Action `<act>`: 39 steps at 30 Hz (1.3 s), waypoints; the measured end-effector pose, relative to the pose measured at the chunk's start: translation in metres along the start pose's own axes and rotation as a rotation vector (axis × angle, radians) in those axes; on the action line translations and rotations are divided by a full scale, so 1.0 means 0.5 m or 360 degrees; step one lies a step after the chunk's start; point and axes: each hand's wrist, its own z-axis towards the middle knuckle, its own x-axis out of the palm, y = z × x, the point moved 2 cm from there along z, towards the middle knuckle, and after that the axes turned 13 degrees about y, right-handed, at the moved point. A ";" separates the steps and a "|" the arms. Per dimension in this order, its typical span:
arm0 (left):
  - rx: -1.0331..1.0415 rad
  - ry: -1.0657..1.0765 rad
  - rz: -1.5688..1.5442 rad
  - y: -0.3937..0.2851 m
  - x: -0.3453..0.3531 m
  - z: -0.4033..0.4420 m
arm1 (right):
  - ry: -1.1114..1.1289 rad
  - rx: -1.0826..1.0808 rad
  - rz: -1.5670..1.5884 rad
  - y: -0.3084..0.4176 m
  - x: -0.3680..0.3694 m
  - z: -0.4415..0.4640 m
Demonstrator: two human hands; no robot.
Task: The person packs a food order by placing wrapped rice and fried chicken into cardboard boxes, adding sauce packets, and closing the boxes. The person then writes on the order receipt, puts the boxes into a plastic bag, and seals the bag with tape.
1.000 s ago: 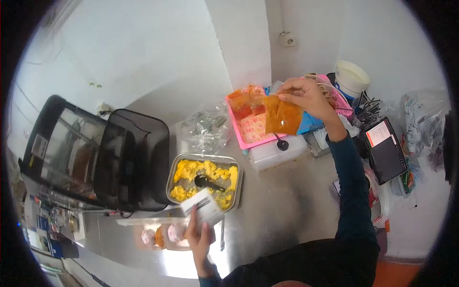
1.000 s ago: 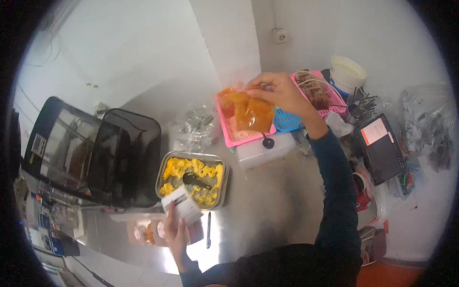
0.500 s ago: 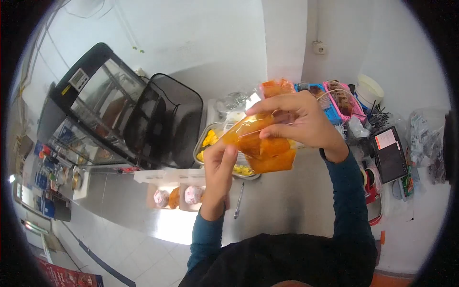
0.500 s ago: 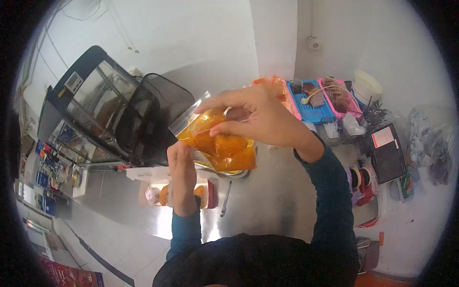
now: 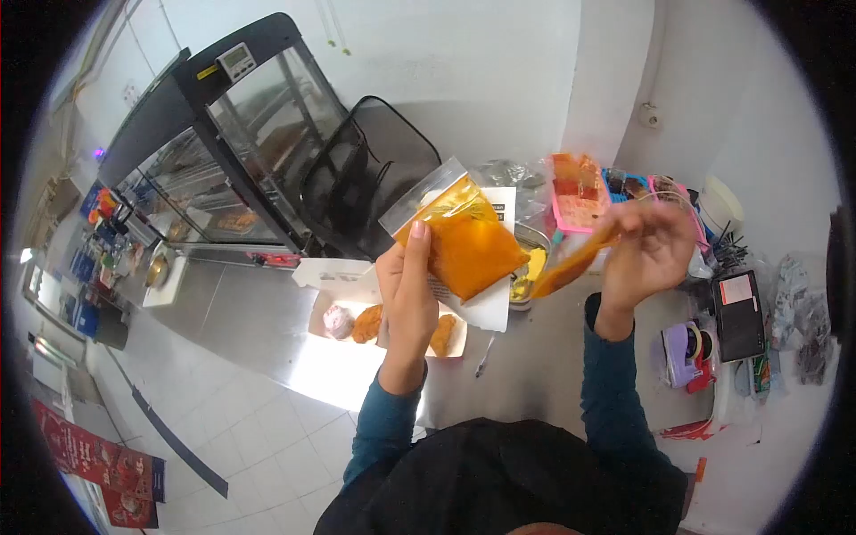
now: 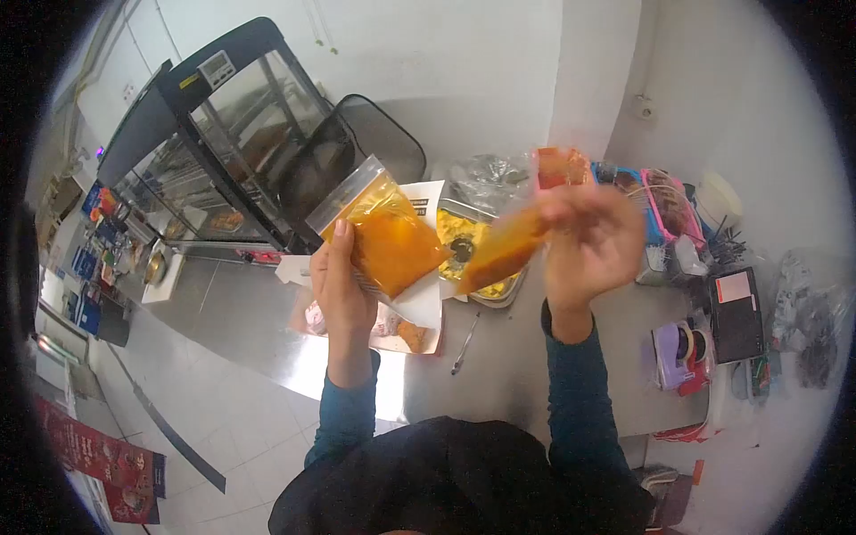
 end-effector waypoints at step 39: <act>0.1353 -0.0315 0.1240 -0.158 -0.159 -0.286 | 0.0247 -0.0029 0.1658 0.194 0.172 0.000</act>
